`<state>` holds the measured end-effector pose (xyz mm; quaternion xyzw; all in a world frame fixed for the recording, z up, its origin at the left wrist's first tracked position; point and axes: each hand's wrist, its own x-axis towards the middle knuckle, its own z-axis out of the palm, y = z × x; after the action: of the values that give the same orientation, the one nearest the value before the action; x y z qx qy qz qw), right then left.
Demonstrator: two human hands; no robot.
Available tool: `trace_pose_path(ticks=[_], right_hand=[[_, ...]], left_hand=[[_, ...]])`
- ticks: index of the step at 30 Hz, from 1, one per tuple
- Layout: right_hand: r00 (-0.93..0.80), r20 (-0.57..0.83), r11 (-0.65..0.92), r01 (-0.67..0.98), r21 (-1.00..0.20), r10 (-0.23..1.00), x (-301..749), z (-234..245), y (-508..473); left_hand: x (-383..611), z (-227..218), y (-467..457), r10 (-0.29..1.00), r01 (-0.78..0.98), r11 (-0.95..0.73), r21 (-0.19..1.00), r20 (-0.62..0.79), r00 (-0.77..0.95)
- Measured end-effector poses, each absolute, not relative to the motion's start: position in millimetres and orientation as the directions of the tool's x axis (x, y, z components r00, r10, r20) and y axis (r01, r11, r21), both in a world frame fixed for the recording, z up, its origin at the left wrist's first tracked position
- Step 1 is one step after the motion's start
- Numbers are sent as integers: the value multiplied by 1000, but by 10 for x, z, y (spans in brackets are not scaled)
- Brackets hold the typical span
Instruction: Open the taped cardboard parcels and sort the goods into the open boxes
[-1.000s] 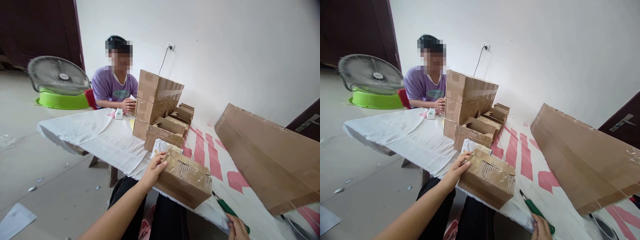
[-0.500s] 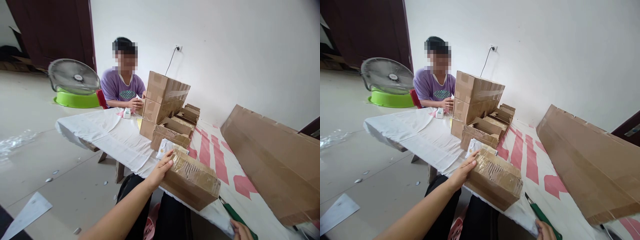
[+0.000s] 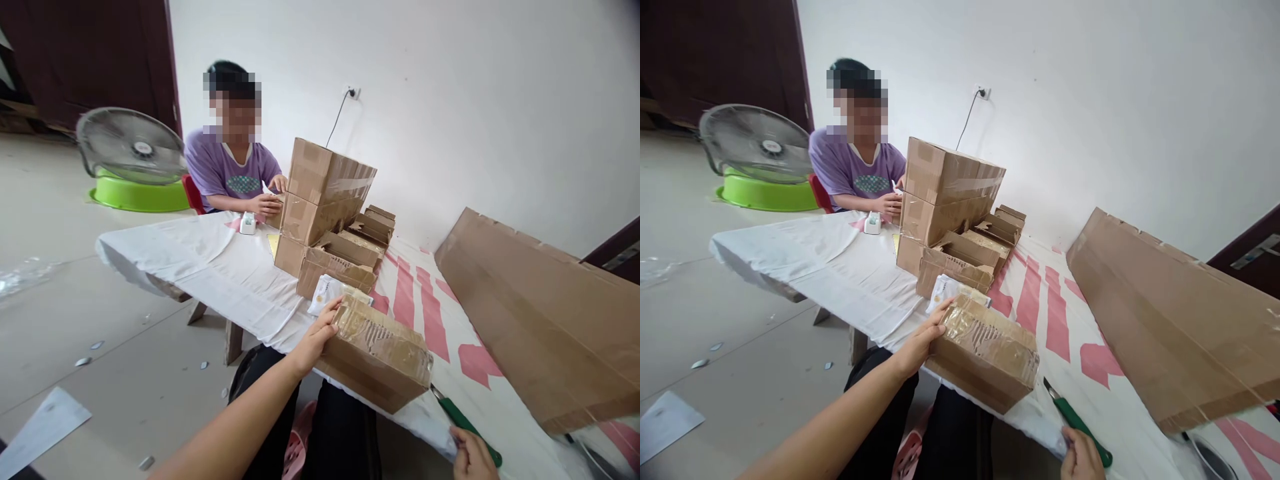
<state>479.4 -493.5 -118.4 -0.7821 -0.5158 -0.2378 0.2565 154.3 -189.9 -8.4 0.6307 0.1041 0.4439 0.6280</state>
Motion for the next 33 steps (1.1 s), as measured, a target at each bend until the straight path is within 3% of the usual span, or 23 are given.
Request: trace_pose_path(ticks=[3, 8, 12, 14, 18, 20, 24, 27, 30, 33], right_hand=[[421, 639, -394, 898, -194, 644, 4701, -1172, -4931], [570, 547, -442, 821, -361, 613, 4620, -1121, -4910], [649, 562, -425, 761, -491, 512, 4649, -926, -4821], [627, 574, -418, 779, -468, 527, 4682, -808, -4759], [567, 491, -517, 819, -249, 662, 4784, -702, -4688], [596, 442, -572, 794, -205, 670, 4846, -730, -4695], [619, 385, -603, 778, -177, 685, 4924, -809, -4746], [613, 410, -577, 786, -223, 676, 4833, -738, -4762], [563, 526, -474, 825, -307, 638, 4546, -454, -4759], [432, 603, -299, 901, -313, 671, 4138, 7, -4769]], left_hand=[[1531, -78, -1904, 690, -410, -209, 888, 431, 581], [1527, -65, -1917, 708, -411, -218, 885, 434, 558], [1532, -41, -1924, 718, -365, -279, 888, 445, 535], [1537, -30, -1920, 716, -341, -324, 883, 464, 522], [1554, -36, -1915, 707, -318, -398, 860, 509, 492], [1570, -44, -1922, 719, -301, -403, 864, 503, 479], [1610, -36, -1951, 757, -260, -390, 883, 468, 455], [1633, -23, -1967, 769, -261, -383, 886, 462, 441], [1648, -28, -1970, 779, -252, -383, 889, 458, 430], [1656, -47, -1967, 785, -236, -390, 890, 455, 419]])
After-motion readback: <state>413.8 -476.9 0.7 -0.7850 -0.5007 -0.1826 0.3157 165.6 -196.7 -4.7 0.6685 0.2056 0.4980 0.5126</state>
